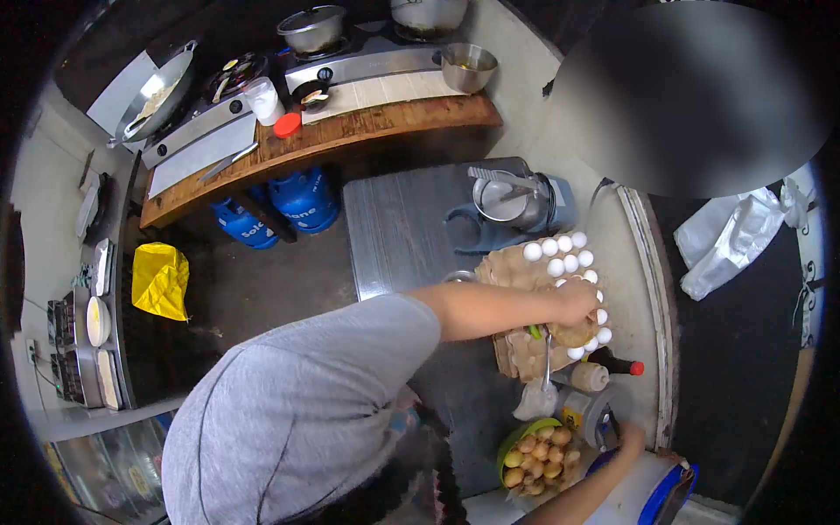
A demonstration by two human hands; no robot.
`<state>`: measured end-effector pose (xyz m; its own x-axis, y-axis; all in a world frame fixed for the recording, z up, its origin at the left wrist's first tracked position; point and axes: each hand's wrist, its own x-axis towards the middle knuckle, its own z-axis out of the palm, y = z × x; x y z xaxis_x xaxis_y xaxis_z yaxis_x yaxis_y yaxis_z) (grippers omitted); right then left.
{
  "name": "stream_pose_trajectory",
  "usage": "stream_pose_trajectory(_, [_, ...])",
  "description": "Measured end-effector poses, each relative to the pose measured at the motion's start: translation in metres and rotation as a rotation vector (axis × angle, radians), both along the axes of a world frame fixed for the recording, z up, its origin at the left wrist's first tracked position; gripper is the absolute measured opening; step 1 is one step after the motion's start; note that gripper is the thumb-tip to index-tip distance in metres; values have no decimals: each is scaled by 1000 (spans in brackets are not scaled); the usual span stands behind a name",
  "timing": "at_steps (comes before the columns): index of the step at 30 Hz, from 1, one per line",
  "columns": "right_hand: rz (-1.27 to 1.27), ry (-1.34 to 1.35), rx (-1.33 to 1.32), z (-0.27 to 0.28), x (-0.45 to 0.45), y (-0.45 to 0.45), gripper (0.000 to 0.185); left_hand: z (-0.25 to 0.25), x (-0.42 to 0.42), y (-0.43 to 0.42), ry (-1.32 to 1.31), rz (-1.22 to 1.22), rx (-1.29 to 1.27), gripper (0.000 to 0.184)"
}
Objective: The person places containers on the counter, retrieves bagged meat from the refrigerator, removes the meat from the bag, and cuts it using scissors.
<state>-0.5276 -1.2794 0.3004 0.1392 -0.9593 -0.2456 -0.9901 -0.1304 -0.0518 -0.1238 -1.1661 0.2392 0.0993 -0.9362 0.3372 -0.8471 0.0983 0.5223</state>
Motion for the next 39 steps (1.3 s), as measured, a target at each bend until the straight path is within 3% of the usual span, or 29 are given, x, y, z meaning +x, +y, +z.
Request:
stream_pose_trajectory(4, [-84,-4,-268,-25,-71,-4,39,-12,-1,-5,-8,-64,-141,22])
stream_pose_trajectory(6, [-169,-261,-230,-8,-70,44,45,-2,-2,5,-45,-84,-76,20])
stream_pose_trajectory(7, [-177,-263,-231,-14,-73,62,45,-4,-2,3,-51,-101,-11,26])
stream_pose_trajectory(9, [-318,-720,-352,-24,-76,100,43,6,-3,7,-45,-108,47,28])
stream_pose_trajectory(10, [-330,-719,-360,-21,-74,123,43,11,-4,7,-35,-109,106,30])
stream_pose_trajectory(12, [-654,-994,-202,-1,-46,182,50,13,-8,0,20,-155,106,32])
stream_pose_trajectory(14, [-549,-1645,93,-26,-49,219,64,18,-15,8,153,-185,-45,33])
stream_pose_trajectory(16, [-535,-1969,409,-32,-35,267,71,42,-25,24,221,-205,42,32])
stream_pose_trajectory(18, [-647,-2061,487,29,35,324,71,66,-33,35,280,-179,154,32])
stream_pose_trajectory(19, [-620,-2062,547,21,26,337,64,52,-31,13,237,-227,240,34])
stream_pose_trajectory(20, [-587,-2068,607,12,16,349,56,48,-31,14,517,-215,66,30])
stream_pose_trajectory(21, [-508,-2053,594,18,22,358,55,57,-27,16,408,-249,46,27])
stream_pose_trajectory(22, [-422,-2030,592,23,31,363,54,53,-23,5,528,-214,122,28])
stream_pose_trajectory(23, [-384,-1887,603,22,31,367,53,57,-19,5,547,-313,44,33])
stream_pose_trajectory(24, [-347,-1739,621,18,30,371,53,52,-21,3,557,-107,16,33])
stream_pose_trajectory(25, [-373,-1764,578,16,33,375,53,95,-26,31,884,-179,236,31])
stream_pose_trajectory(28, [-391,-1687,503,12,38,385,53,109,-24,37,1154,-414,212,32])
stream_pose_trajectory(30, [-222,-1647,524,5,33,387,50,142,-37,70,1295,-509,251,51])
stream_pose_trajectory(31, [-185,-1611,521,-2,31,387,53,153,-41,83,1286,-528,264,51])
stream_pose_trajectory(33, [-81,-1735,552,-15,26,386,57,168,-49,108,1289,-756,274,88])
stream_pose_trajectory(34, [41,-1841,597,-18,24,385,61,173,-56,117,1283,-764,288,88])
stream_pose_trajectory(35, [46,-1767,587,-8,26,386,74,178,-63,125,1321,-840,259,98])
stream_pose_trajectory(36, [41,-1773,582,1,26,388,74,185,-70,135,1360,-914,225,108])
stream_pose_trajectory(39, [98,-1738,651,15,27,389,81,201,-81,161,1340,-919,252,111])
